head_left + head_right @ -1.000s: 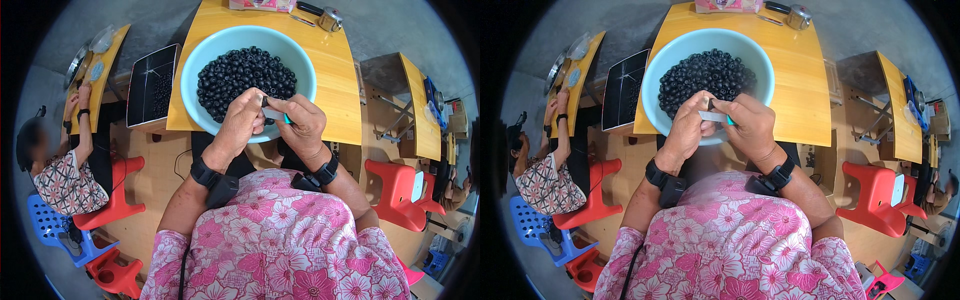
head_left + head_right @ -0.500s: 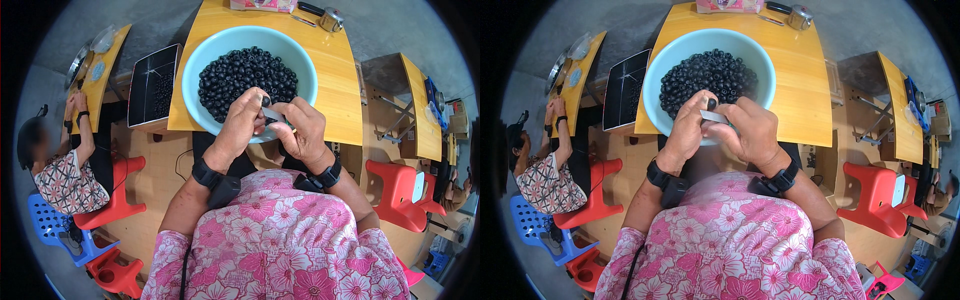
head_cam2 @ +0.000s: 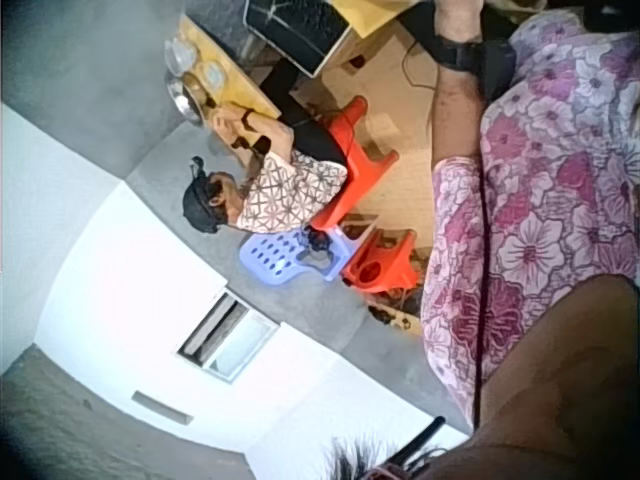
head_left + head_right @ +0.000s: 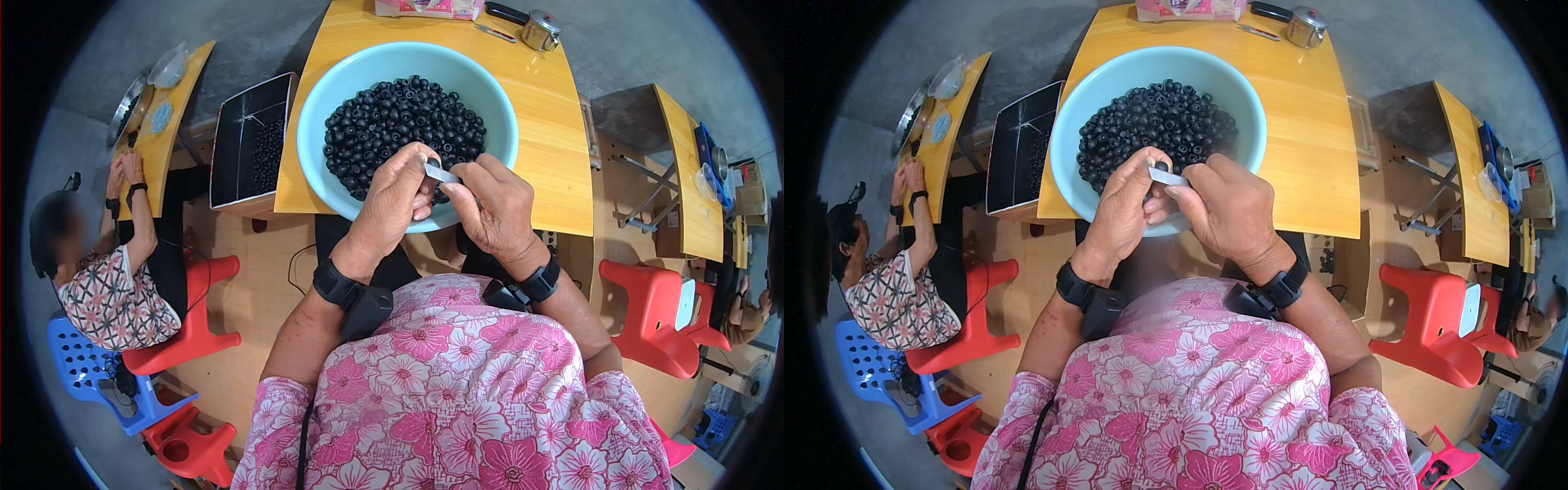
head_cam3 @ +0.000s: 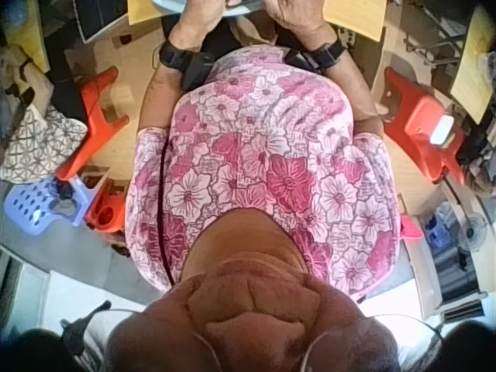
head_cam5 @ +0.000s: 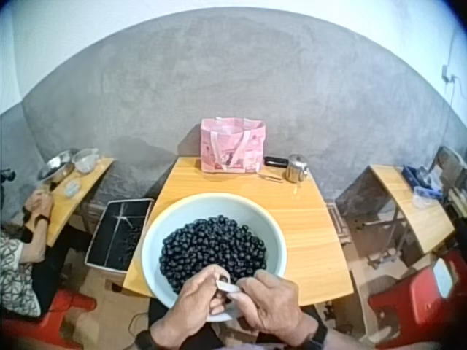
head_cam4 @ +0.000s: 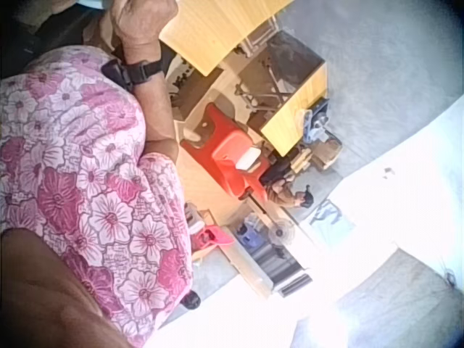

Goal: Peeling and cleaning small black seeds from a large bowl using a small knife.

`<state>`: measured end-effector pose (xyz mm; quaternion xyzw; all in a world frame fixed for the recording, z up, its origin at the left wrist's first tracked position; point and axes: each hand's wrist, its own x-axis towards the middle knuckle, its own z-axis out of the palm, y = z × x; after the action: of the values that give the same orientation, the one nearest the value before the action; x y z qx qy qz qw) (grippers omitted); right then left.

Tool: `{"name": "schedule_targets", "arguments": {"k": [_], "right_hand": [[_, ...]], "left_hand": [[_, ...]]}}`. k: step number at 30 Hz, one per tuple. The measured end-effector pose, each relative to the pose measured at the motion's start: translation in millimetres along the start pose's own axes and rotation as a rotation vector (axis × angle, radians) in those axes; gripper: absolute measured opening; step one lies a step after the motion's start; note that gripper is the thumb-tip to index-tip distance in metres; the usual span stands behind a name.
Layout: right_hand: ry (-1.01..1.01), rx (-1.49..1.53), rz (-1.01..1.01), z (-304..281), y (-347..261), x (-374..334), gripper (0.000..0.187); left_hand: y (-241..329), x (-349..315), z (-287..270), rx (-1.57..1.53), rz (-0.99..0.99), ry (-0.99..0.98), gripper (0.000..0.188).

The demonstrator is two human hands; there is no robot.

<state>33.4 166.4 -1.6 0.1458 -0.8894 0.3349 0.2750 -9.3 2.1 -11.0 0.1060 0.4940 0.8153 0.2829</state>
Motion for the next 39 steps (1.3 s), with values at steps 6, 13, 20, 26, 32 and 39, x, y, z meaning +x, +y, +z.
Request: {"name": "schedule_targets", "arguments": {"k": [6,13,20,26,32,39], "right_hand": [[-0.016,0.009,0.013,-0.3,0.2,0.8,0.018],[-0.025,0.012,0.041,-0.7,3.4,0.5,0.018],[-0.054,0.036,0.044,-1.7,2.4,-0.6,0.018],[-0.055,0.033,0.055,-1.6,1.5,-0.9,0.017],[-0.041,0.036,0.063,-2.1,1.5,0.0,0.017],[-0.065,0.033,0.072,-3.0,1.0,1.9,0.016]], "left_hand": [[-0.8,0.5,-2.2,-0.014,-0.023,-0.020,0.032],[0.1,-0.2,-1.6,-0.031,-0.034,-0.014,0.031],[0.2,-0.1,-2.7,-0.011,-0.025,-0.041,0.032],[-0.3,-0.4,-3.8,-0.014,-0.024,-0.045,0.032],[-0.6,-0.4,-4.2,-0.030,-0.027,-0.043,0.034],[0.1,0.6,-5.8,-0.017,-0.026,-0.048,0.035]]}}
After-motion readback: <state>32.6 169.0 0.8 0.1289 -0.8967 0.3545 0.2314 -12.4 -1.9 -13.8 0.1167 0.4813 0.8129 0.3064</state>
